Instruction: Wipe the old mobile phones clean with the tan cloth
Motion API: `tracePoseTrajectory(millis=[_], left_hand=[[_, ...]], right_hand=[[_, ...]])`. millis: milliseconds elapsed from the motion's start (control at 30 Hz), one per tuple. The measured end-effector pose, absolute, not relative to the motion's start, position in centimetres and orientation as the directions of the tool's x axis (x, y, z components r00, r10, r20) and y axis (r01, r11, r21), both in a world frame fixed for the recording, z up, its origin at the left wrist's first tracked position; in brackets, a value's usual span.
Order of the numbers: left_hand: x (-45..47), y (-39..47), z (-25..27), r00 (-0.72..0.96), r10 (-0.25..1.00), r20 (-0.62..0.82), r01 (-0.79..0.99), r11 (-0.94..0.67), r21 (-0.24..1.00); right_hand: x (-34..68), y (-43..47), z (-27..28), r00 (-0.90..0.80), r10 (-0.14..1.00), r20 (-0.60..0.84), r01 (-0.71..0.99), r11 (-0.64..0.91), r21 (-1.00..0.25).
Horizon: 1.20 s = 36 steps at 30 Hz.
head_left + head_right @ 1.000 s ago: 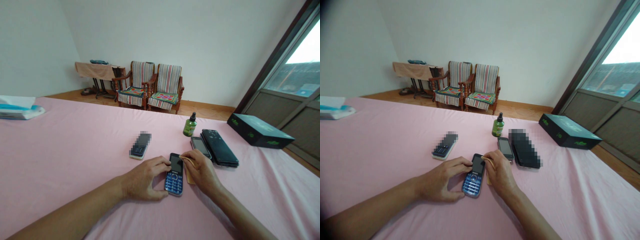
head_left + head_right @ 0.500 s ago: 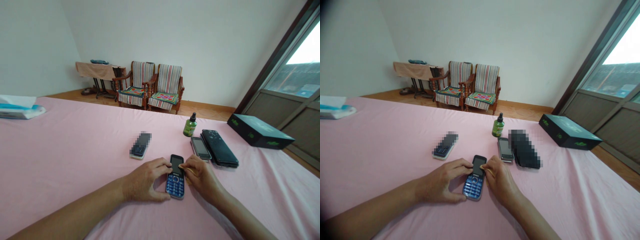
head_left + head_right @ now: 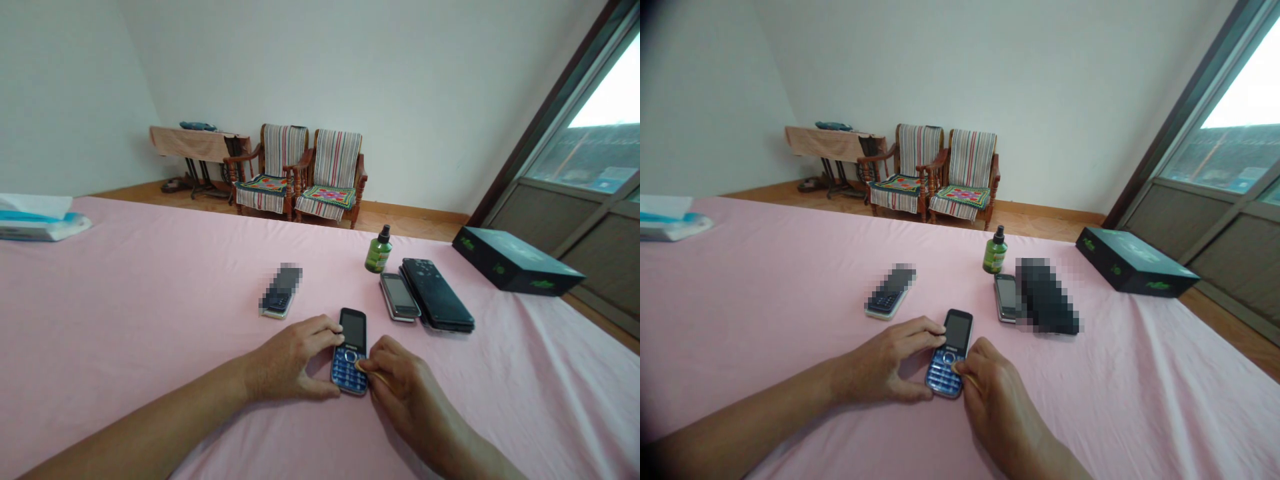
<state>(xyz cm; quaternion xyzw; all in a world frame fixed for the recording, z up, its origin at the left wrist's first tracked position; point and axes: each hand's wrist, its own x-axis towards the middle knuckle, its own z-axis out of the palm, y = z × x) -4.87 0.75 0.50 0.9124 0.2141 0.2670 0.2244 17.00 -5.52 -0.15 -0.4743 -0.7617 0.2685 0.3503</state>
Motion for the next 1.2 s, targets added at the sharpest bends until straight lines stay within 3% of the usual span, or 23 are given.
tracePoseTrajectory(millis=[267,500,700,933,1200], left_hand=[[-4.6,0.7,0.3,0.751,0.51,0.419,0.265,-0.814,0.517],[-4.3,0.4,0.6,0.744,0.552,0.378,0.326,-0.792,0.516],[-4.3,0.4,0.6,0.76,0.539,0.364,0.316,-0.794,0.519],[-4.2,0.3,0.7,0.754,0.555,0.352,0.316,-0.776,0.545],[-4.2,0.4,0.8,0.765,0.545,0.344,0.318,-0.783,0.534]], right_hand=[[16.8,-6.7,1.4,-0.393,0.89,0.231,0.454,0.406,-0.793],[17.7,0.2,2.1,-0.261,0.864,0.431,0.718,0.472,-0.511],[17.0,3.4,0.1,-0.305,0.846,0.438,0.729,0.503,-0.464],[17.3,0.6,-0.1,-0.394,0.819,0.417,0.665,0.567,-0.487],[17.1,-3.2,1.1,-0.433,0.837,0.335,0.52,0.535,-0.666]])
